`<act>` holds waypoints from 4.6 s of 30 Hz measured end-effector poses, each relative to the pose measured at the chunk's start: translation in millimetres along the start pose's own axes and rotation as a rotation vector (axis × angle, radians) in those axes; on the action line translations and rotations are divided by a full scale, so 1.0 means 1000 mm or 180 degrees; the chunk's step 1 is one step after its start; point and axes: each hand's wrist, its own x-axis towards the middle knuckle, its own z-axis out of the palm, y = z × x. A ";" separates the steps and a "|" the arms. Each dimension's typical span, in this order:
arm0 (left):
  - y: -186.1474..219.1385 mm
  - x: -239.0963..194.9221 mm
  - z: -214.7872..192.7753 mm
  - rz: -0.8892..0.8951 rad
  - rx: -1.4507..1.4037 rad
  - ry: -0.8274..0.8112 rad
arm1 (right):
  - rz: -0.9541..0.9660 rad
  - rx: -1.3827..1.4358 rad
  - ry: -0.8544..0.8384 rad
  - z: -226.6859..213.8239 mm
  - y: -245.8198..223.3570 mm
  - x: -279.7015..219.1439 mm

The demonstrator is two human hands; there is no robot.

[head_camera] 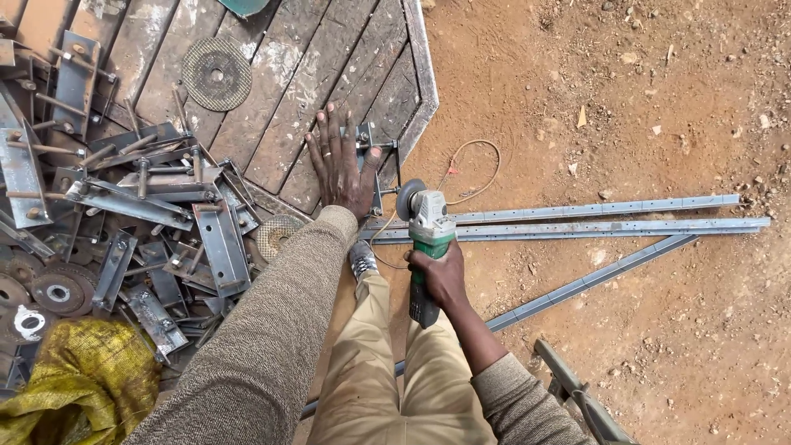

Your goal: Using a handheld angle grinder to smooth the edges of small metal brackets and components.

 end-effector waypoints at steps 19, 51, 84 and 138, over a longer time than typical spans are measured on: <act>-0.001 0.000 0.000 -0.0022 -0.0125 0.0007 | -0.0150 0.1437 0.0267 0.047 0.041 0.008; 0.000 0.007 -0.009 0.0207 0.0284 -0.0278 | -0.0023 0.0537 0.0423 -0.002 0.012 -0.010; -0.001 0.055 -0.035 0.1680 0.0470 -0.1580 | 0.0206 -0.0836 0.0012 -0.056 -0.053 0.014; 0.005 0.061 -0.036 0.1666 0.0494 -0.1577 | 0.0388 0.0101 -0.0656 -0.078 -0.052 0.063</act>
